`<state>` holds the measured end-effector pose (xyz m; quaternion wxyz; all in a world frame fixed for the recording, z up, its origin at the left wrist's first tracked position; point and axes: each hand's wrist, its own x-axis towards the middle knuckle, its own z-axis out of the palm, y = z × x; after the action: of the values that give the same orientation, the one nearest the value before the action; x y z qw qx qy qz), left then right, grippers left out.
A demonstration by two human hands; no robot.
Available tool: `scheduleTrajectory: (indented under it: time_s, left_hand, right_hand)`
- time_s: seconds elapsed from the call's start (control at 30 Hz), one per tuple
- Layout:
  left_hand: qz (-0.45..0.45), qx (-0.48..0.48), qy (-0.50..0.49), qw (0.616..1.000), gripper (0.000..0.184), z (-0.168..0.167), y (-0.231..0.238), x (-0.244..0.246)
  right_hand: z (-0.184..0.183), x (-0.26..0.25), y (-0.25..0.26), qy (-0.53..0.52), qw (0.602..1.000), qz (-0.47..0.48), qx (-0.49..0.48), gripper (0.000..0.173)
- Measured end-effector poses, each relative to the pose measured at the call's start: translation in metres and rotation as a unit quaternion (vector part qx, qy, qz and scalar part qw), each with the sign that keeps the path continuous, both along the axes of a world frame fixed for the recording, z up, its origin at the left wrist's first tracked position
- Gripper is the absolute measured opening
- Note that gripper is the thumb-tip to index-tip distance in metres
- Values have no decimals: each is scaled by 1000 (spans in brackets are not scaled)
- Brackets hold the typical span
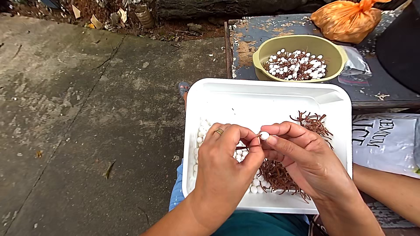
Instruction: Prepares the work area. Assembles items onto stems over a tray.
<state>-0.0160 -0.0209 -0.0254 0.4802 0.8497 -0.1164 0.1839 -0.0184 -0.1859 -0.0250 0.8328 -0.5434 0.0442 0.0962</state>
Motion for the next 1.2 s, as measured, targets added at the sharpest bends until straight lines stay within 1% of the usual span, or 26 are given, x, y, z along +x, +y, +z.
scheduleTrajectory:
  time_s: [0.23,0.6,0.9,1.2]
  left_hand:
    - [-23,-44,67,997,4,1,0,-3]
    - [-28,-130,140,981,4,6,-5,-3]
    - [-32,-137,161,977,4,8,-5,-3]
    - [-35,-141,163,976,4,5,-8,-3]
  right_hand:
    - [-2,0,-3,-46,998,8,-50,15]
    - [-5,-3,2,-44,998,-29,-24,17]
    - [-5,-3,-1,-87,995,-19,-50,12]
    - [-5,-6,0,-97,991,-30,-89,10]
